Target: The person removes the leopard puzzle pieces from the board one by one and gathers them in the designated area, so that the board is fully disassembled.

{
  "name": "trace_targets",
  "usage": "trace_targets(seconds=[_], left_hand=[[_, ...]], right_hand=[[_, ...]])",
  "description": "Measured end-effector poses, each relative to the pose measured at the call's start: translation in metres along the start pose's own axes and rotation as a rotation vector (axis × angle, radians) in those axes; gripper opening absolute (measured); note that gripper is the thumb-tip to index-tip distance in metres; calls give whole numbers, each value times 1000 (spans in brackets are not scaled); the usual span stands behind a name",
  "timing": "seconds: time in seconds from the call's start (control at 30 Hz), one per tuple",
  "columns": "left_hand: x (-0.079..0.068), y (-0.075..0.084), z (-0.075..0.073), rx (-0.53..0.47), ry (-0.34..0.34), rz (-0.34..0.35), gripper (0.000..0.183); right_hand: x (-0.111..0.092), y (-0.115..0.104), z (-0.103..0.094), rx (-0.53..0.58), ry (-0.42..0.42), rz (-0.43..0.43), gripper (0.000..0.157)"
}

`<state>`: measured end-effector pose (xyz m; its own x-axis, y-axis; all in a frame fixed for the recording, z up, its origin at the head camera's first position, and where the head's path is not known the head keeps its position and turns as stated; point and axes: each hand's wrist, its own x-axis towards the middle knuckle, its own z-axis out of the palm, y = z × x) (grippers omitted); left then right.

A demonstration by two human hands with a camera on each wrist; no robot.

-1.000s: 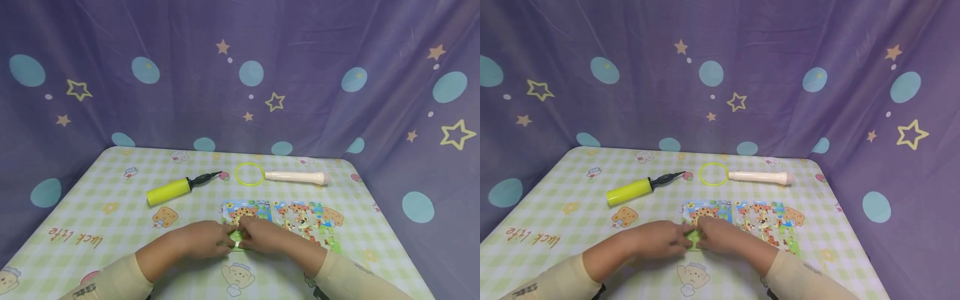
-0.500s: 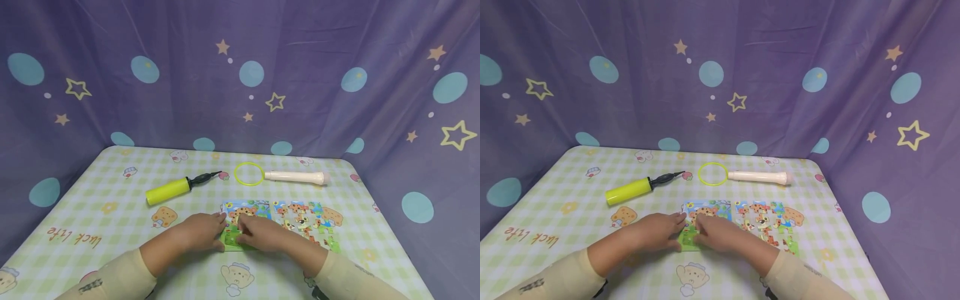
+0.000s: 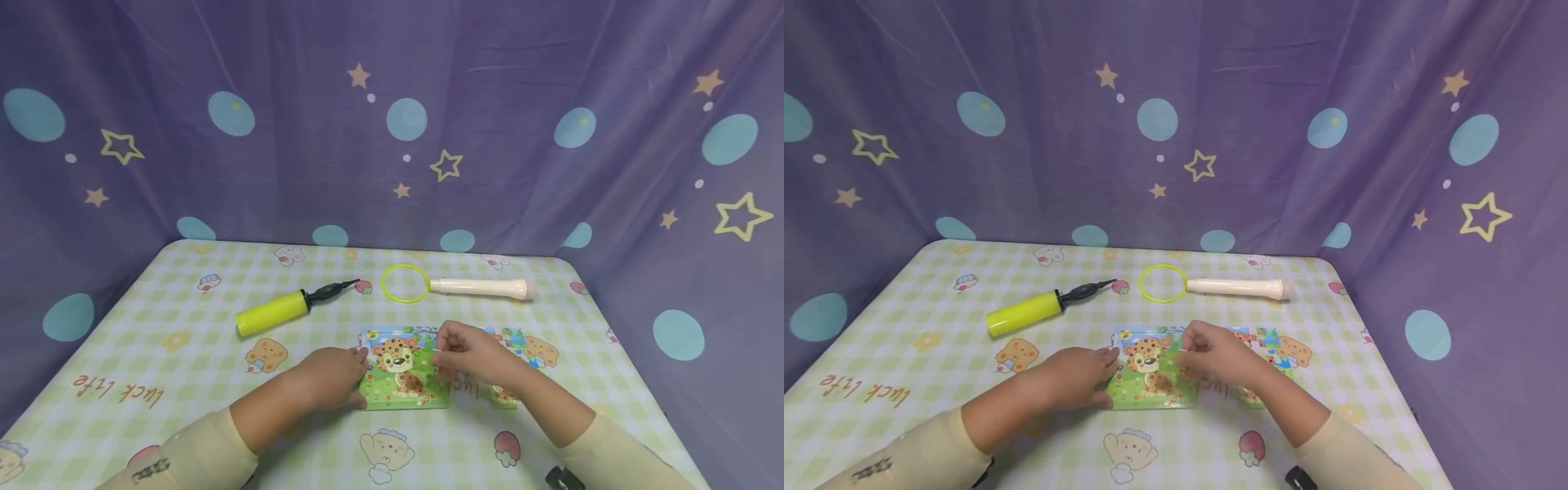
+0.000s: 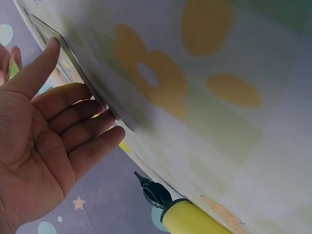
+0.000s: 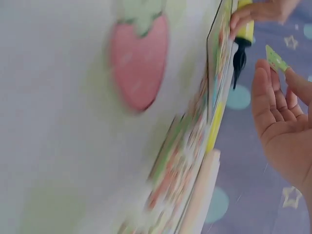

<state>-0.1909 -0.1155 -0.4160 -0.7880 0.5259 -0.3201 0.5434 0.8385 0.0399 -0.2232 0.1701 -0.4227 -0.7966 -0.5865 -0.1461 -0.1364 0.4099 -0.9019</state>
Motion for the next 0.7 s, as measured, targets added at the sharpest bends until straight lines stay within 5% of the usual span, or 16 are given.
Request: trace_targets(seconds=[0.17, 0.4, 0.7], left_hand=[[-2, 1, -3, 0, -12, -8, 76], [-1, 0, -2, 12, -17, -16, 74], [0, 1, -2, 10, -16, -11, 74]], right_hand=[[-22, 18, -15, 53, 23, 90, 28], [-43, 39, -10, 117, 0, 228, 30], [-47, 49, -6, -3, 47, 291, 30]])
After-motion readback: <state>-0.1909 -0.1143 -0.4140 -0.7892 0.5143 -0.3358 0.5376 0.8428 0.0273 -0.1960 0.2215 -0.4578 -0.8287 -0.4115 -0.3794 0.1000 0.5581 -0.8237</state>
